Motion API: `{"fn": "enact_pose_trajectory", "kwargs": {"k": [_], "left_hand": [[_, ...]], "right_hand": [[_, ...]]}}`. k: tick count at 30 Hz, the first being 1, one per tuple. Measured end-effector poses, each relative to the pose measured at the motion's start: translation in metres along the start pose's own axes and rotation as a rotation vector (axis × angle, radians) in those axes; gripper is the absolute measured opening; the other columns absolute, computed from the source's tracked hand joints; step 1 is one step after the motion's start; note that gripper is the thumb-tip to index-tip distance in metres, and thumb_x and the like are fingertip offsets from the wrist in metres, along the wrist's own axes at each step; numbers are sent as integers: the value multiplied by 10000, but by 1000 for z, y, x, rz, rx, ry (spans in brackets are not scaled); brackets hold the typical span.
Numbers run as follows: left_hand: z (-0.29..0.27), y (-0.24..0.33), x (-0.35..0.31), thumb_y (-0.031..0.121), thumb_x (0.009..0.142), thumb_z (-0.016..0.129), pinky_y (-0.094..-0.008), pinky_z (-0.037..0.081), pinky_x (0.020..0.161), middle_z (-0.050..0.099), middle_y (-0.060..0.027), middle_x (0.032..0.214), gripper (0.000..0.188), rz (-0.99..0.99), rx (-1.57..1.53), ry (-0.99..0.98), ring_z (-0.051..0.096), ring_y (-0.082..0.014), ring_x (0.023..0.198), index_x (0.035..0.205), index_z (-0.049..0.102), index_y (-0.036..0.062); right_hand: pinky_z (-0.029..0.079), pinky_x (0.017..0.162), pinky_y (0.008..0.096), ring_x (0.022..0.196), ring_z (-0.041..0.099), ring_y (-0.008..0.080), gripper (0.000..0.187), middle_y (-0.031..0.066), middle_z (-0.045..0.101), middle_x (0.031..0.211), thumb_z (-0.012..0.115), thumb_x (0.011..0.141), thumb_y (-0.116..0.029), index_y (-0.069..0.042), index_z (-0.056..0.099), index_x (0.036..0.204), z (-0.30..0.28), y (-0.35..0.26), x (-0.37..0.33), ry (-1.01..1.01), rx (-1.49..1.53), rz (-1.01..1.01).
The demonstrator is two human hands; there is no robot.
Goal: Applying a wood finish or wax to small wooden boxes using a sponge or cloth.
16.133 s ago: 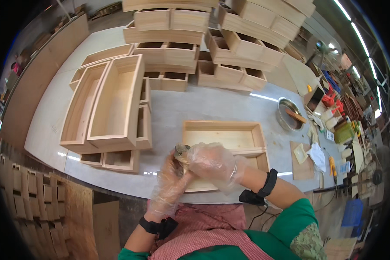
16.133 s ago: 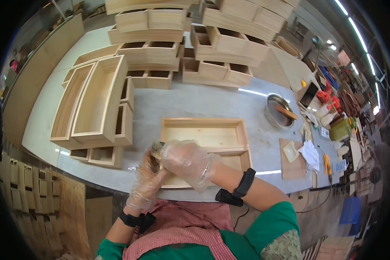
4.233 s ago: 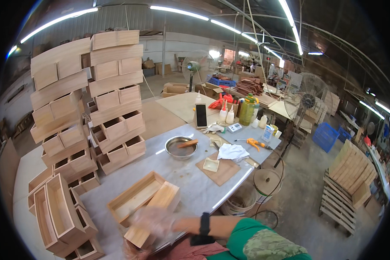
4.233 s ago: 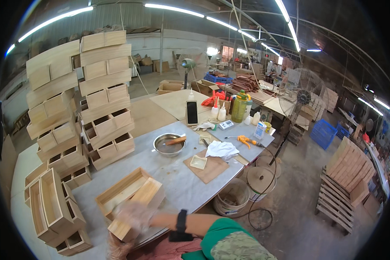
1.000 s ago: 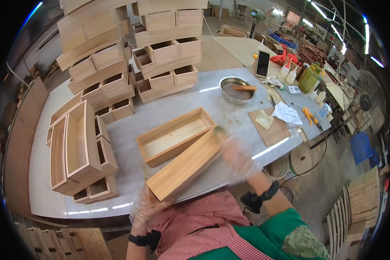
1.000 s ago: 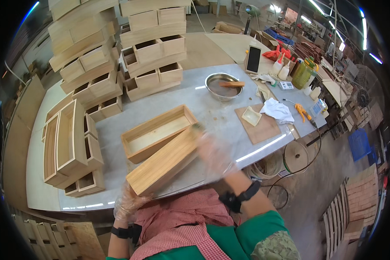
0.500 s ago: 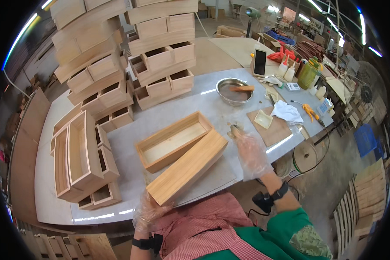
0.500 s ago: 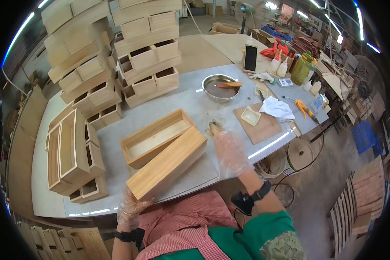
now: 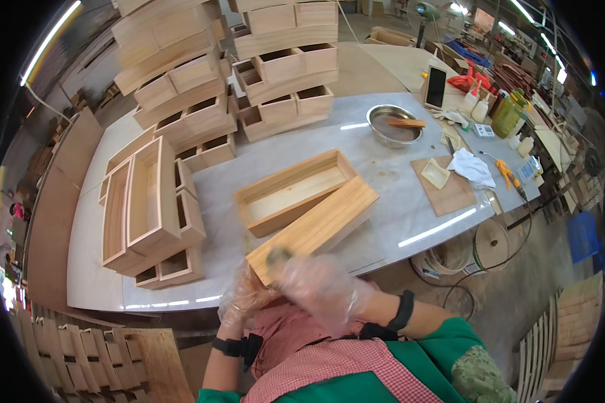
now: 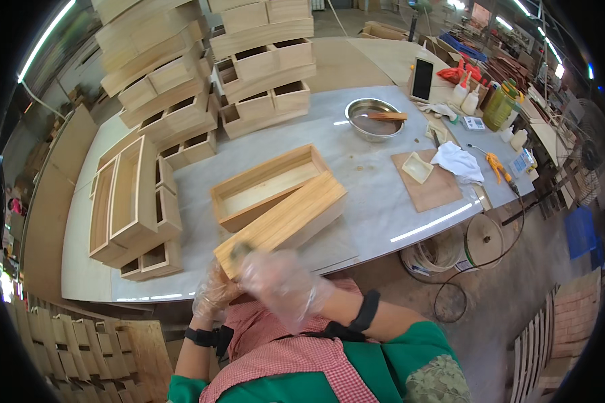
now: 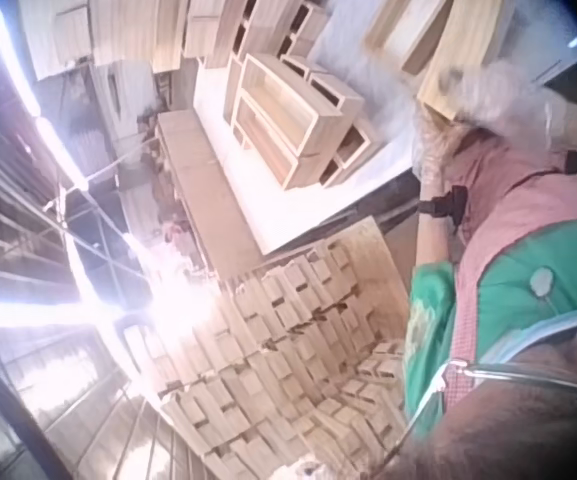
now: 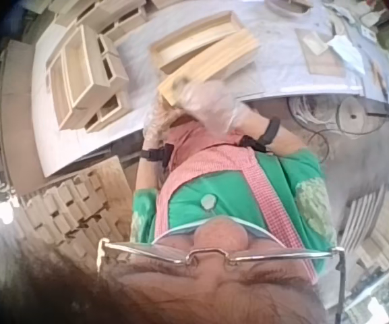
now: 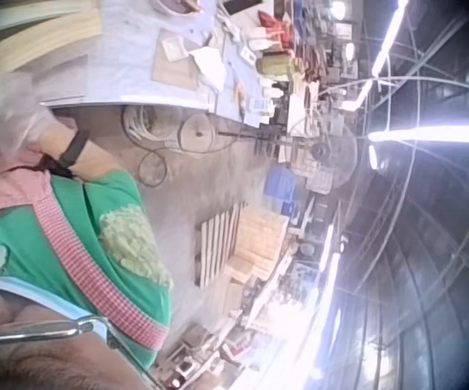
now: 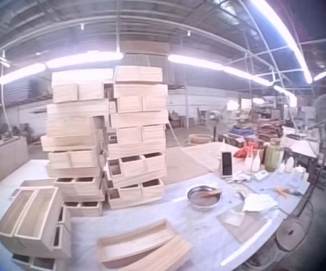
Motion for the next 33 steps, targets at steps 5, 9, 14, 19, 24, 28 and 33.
{"fn": "enact_pose_trajectory", "kwargs": {"k": [5, 9, 14, 19, 24, 28, 33], "left_hand": [[-1, 11, 6, 396, 765, 833, -422, 543, 883, 650, -208, 1157, 706, 139, 128, 68, 661, -341, 1045, 1290, 534, 31], [0, 29, 7, 355, 770, 836, -400, 509, 969, 635, -168, 1207, 739, -89, 181, 6, 610, -310, 1145, 1339, 502, 21], [-18, 42, -3, 284, 618, 921, -381, 527, 917, 647, -171, 1101, 808, 56, 475, 169, 629, -289, 1087, 1281, 546, 16], [-83, 129, -16, 232, 576, 915, -370, 521, 892, 644, -144, 1054, 795, 68, 254, 192, 621, -235, 1020, 1234, 556, -35], [-102, 226, -7, 202, 615, 898, -330, 472, 948, 639, -159, 1132, 810, 128, 171, 87, 618, -229, 1043, 1283, 526, -63], [-95, 239, -1, 226, 623, 911, -324, 448, 992, 634, -152, 1173, 859, 229, 62, 98, 597, -221, 1102, 1322, 496, -53], [-70, 196, 19, 256, 665, 897, -352, 449, 1016, 632, -161, 1223, 900, 74, 25, 70, 594, -224, 1161, 1385, 434, -22]], "right_hand": [[530, 646, 422, 818, 636, 317, 326, 116, 626, 888, 538, 819, -38, -46, 607, 1138, -13, 3, 7, -93, 115, -50], [542, 774, 426, 961, 641, 328, 333, 138, 650, 1096, 574, 839, -51, -57, 609, 1170, -6, 123, -72, 75, -269, 129], [529, 849, 416, 1027, 642, 298, 389, 129, 641, 1237, 569, 899, -101, -90, 599, 1287, -59, 153, -100, 278, -680, 92], [507, 910, 417, 1071, 633, 307, 365, 138, 645, 1257, 584, 936, -135, -70, 612, 1294, -132, 116, -57, 198, -10, 835], [511, 813, 365, 910, 654, 291, 261, 134, 717, 1030, 655, 901, -180, -67, 718, 1128, -175, 36, 4, 456, -94, 198], [509, 868, 418, 973, 642, 314, 201, 120, 696, 1036, 627, 903, -165, -81, 740, 1047, -159, 22, 43, 289, 159, -49], [517, 820, 420, 931, 638, 323, 167, 120, 683, 981, 631, 872, -150, -86, 723, 996, -159, 47, 56, 232, 128, 165]]}}
Point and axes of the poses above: each hand's wrist, its own x-axis towards the middle knuckle, its own z-axis out of the palm, y = z × x, the point moved 9 cm from there along x, towards the middle knuckle
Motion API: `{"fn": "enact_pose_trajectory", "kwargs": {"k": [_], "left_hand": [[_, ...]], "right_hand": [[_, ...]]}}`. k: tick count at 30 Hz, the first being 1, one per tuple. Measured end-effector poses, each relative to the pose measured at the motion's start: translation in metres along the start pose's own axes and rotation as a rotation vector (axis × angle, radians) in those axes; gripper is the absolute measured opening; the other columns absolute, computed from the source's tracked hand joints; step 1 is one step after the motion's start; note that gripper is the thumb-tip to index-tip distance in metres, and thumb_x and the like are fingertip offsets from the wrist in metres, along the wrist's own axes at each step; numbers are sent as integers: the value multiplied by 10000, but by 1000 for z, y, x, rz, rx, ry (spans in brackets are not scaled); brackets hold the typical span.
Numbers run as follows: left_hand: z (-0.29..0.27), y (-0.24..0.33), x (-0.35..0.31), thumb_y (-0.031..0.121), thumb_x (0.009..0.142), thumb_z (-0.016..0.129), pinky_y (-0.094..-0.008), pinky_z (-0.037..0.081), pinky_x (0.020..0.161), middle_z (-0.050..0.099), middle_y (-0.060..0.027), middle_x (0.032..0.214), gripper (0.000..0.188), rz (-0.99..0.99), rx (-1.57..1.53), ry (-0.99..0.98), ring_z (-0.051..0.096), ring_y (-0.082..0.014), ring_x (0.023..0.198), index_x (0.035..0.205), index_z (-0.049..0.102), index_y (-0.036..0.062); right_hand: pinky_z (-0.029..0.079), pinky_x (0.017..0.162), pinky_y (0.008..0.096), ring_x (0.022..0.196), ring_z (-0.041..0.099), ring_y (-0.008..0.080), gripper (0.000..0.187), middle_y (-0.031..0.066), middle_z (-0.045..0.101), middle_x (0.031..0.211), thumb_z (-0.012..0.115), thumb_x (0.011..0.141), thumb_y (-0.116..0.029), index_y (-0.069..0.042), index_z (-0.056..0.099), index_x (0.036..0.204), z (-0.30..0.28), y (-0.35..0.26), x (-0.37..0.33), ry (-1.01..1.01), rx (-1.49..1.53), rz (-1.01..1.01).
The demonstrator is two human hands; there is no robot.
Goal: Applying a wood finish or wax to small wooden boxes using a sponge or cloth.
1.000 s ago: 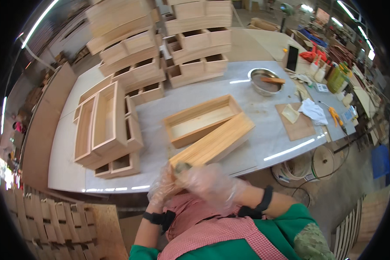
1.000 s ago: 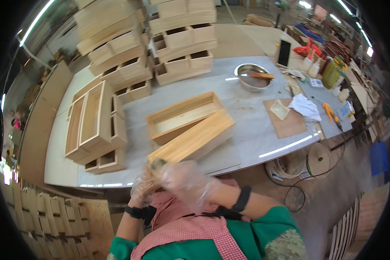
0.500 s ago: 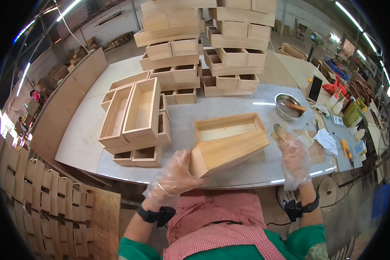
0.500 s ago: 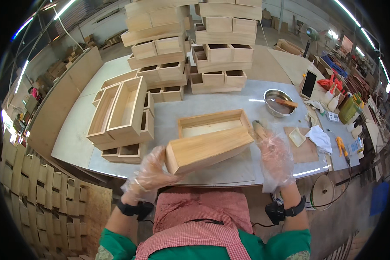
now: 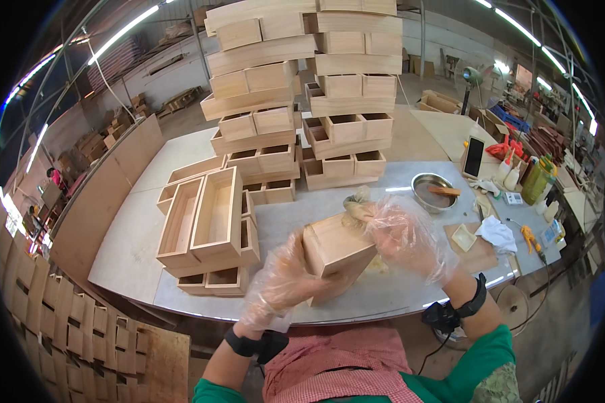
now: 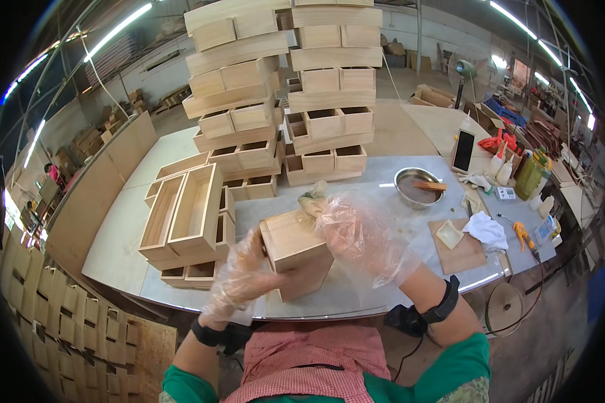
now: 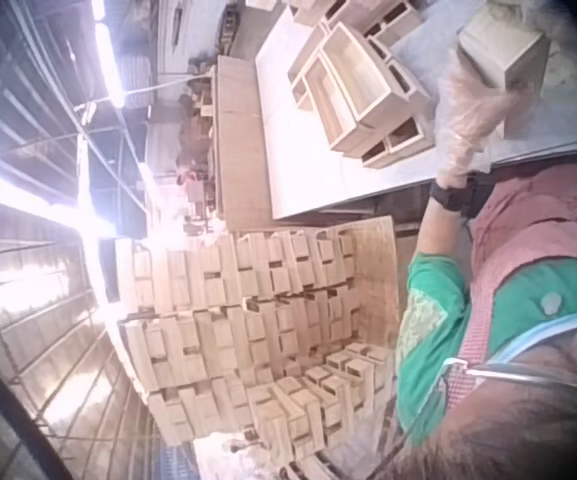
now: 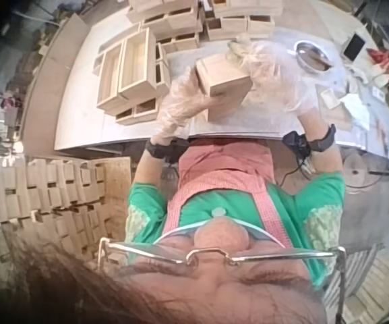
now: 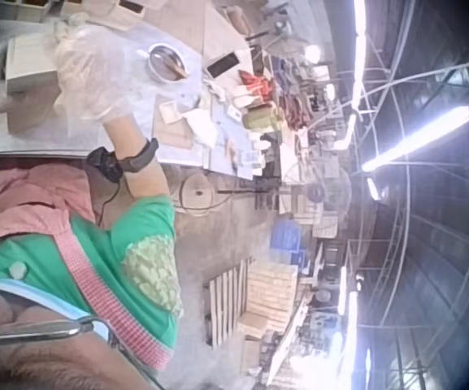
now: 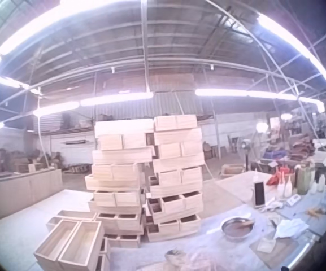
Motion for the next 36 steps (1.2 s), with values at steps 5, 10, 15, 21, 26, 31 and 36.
{"fn": "enact_pose_trajectory", "kwargs": {"k": [5, 10, 15, 21, 26, 31, 36], "left_hand": [[9, -53, -3, 312, 710, 875, -360, 423, 1078, 601, -158, 1320, 835, 203, 153, 18, 543, -211, 1256, 1381, 472, 21], [1, -57, 4, 276, 705, 895, -363, 432, 1075, 604, -154, 1290, 842, 143, -243, 136, 520, -199, 1268, 1386, 462, 35], [4, -62, 12, 266, 697, 903, -352, 480, 998, 631, -126, 1271, 864, 91, -204, 81, 594, -202, 1163, 1387, 449, 14], [11, -79, 20, 237, 713, 893, -342, 472, 1012, 594, -111, 1315, 836, 26, -94, -1, 573, -188, 1196, 1392, 449, 34], [1, -74, 17, 210, 704, 895, -343, 464, 1025, 586, -103, 1325, 878, 134, -337, 63, 570, -190, 1194, 1421, 414, 45], [-3, -68, 13, 257, 707, 886, -349, 474, 1001, 627, -131, 1273, 851, 138, -95, 61, 593, -215, 1184, 1399, 445, 32], [-1, -64, 17, 281, 691, 882, -358, 504, 956, 657, -162, 1223, 852, 94, -114, 57, 637, -267, 1129, 1382, 449, 33]], "right_hand": [[525, 783, 415, 889, 636, 334, 154, 143, 661, 943, 642, 828, -139, -80, 698, 959, 40, -60, 7, -34, -45, -509], [540, 808, 404, 906, 637, 321, 149, 131, 655, 961, 632, 844, -138, -94, 690, 975, 52, -58, 18, -145, -35, -568], [528, 878, 403, 994, 629, 312, 229, 131, 645, 1092, 594, 877, -149, -119, 689, 1083, 48, 1, 7, -244, -369, -391], [498, 958, 418, 1096, 611, 294, 415, 135, 632, 1234, 551, 910, -158, -124, 600, 1321, 82, -44, 51, -316, -108, -530], [494, 959, 427, 1088, 610, 288, 353, 126, 653, 1196, 566, 891, -127, -116, 642, 1236, 68, -21, 47, -201, -420, -519], [535, 877, 387, 995, 638, 264, 376, 127, 657, 1043, 550, 900, -132, -95, 642, 1263, 76, -53, 25, -372, -317, -459], [543, 806, 384, 911, 636, 271, 380, 116, 659, 945, 549, 907, -151, -122, 657, 1271, 61, -45, 45, -61, -524, -768]]}}
Point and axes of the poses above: each hand's wrist, its own x-axis towards the middle knuckle, its own z-axis out of the palm, y = z × x, the point moved 9 cm from there along x, towards the middle knuckle
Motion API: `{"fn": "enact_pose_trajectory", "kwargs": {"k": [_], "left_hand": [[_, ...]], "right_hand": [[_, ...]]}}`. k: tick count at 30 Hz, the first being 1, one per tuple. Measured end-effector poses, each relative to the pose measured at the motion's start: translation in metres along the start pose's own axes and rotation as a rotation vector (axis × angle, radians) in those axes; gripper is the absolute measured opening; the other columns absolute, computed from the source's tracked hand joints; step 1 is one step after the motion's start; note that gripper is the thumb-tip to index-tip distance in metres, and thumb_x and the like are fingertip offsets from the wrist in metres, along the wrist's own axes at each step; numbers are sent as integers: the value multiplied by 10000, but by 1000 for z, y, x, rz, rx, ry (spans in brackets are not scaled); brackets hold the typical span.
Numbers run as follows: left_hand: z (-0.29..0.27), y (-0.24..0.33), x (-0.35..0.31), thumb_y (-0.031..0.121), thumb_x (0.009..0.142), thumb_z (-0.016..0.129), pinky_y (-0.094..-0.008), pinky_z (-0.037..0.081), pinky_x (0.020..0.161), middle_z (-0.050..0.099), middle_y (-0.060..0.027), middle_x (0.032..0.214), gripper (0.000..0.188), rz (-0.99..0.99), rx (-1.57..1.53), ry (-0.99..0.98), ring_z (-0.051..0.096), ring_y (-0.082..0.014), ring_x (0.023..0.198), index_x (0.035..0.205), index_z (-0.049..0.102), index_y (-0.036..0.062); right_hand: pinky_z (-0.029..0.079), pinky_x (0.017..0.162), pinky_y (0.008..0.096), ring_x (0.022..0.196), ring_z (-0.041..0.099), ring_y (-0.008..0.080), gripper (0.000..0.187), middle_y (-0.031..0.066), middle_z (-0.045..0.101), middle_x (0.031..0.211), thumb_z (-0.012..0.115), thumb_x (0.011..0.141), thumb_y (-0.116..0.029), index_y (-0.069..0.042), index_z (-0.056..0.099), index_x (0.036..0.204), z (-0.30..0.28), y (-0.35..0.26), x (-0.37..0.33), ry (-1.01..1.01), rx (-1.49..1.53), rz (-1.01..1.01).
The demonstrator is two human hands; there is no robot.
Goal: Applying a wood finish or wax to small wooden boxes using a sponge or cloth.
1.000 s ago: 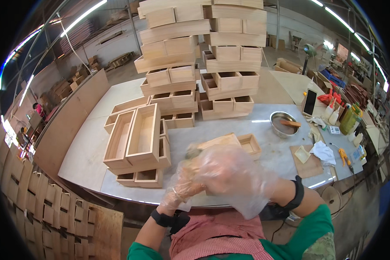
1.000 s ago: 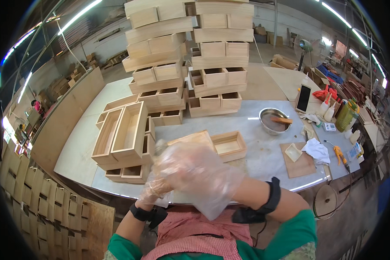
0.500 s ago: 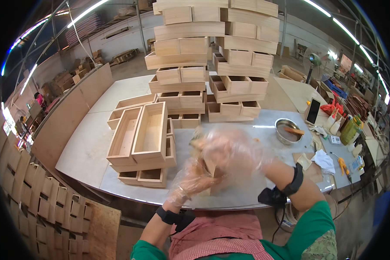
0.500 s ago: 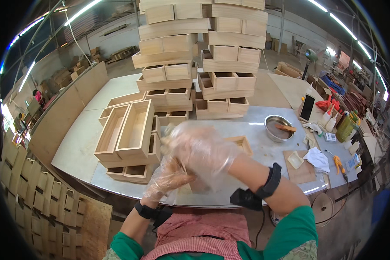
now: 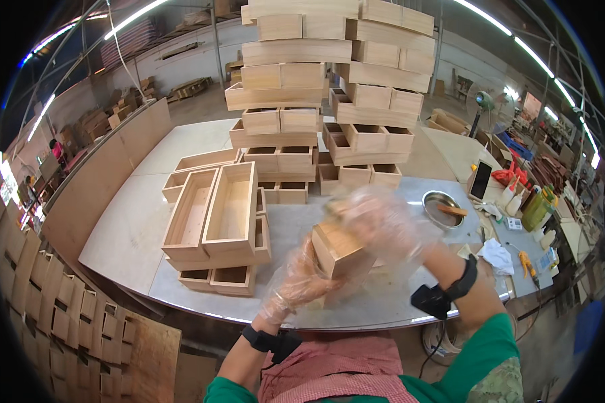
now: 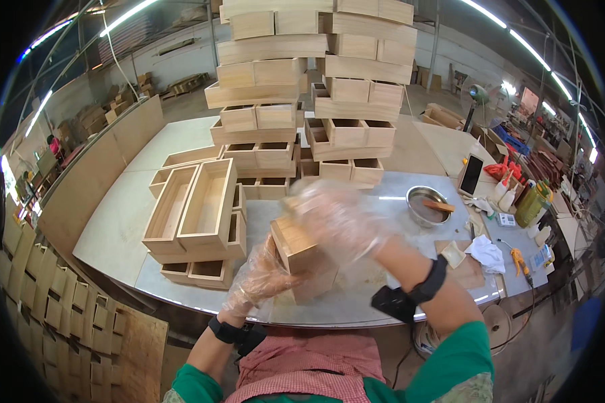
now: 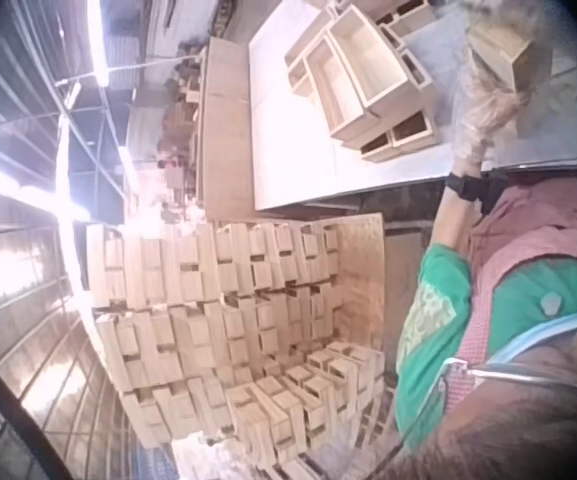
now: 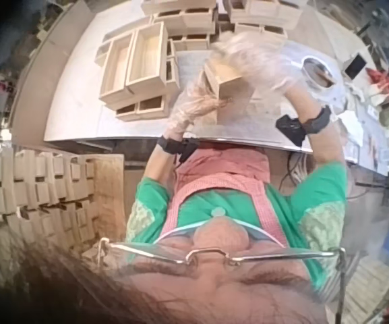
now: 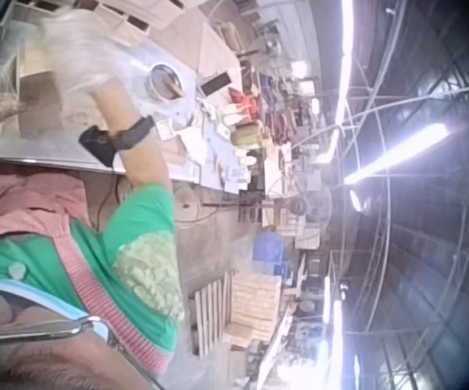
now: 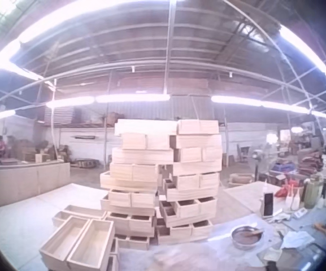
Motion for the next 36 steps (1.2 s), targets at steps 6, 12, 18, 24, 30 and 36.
{"fn": "enact_pose_trajectory", "kwargs": {"k": [6, 12, 18, 24, 30, 36], "left_hand": [[-8, 2, -3, 247, 668, 903, -354, 482, 991, 633, -137, 1255, 874, 11, -113, 63, 602, -207, 1159, 1374, 447, 7], [-1, 2, 1, 235, 670, 911, -342, 479, 993, 619, -121, 1275, 892, 69, -182, 22, 580, -179, 1167, 1381, 426, 3], [-2, -6, 0, 257, 667, 893, -357, 516, 946, 668, -166, 1206, 832, 17, -70, 85, 650, -253, 1129, 1339, 465, 19], [-6, 13, -3, 241, 670, 900, -341, 511, 953, 661, -149, 1236, 819, 68, -82, 79, 629, -205, 1146, 1331, 475, 12], [2, 1, 0, 259, 680, 893, -345, 510, 950, 661, -158, 1232, 824, 75, -119, 69, 632, -220, 1147, 1343, 469, 16], [0, -8, -6, 262, 690, 874, -360, 514, 926, 664, -176, 1212, 817, 70, -133, 73, 653, -270, 1110, 1350, 462, 14]], "right_hand": [[494, 840, 395, 943, 623, 324, 375, 134, 676, 1163, 497, 938, -107, -49, 605, 1292, -14, 12, -56, -319, 251, 441], [506, 827, 415, 940, 632, 325, 311, 153, 681, 1058, 539, 880, -99, -35, 648, 1163, -2, 38, -9, -240, 191, 339], [509, 839, 421, 970, 636, 326, 297, 172, 672, 1024, 541, 851, -75, -26, 634, 1129, 5, 44, -30, -323, 172, 454], [504, 832, 390, 916, 646, 305, 389, 177, 701, 1007, 538, 912, -112, -57, 612, 1290, -45, 30, -82, -164, 282, 533], [506, 799, 392, 919, 646, 299, 363, 147, 711, 1077, 537, 936, -192, -111, 668, 1264, 18, 68, -62, -33, 660, 674], [521, 820, 382, 974, 643, 272, 328, 127, 691, 1064, 588, 862, -175, -109, 686, 1168, 9, -5, -37, -180, 371, 325]]}}
Point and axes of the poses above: each hand's wrist, its own x-axis towards the middle knuckle, its own z-axis out of the palm, y = z × x, the point moved 9 cm from there along x, towards the middle knuckle
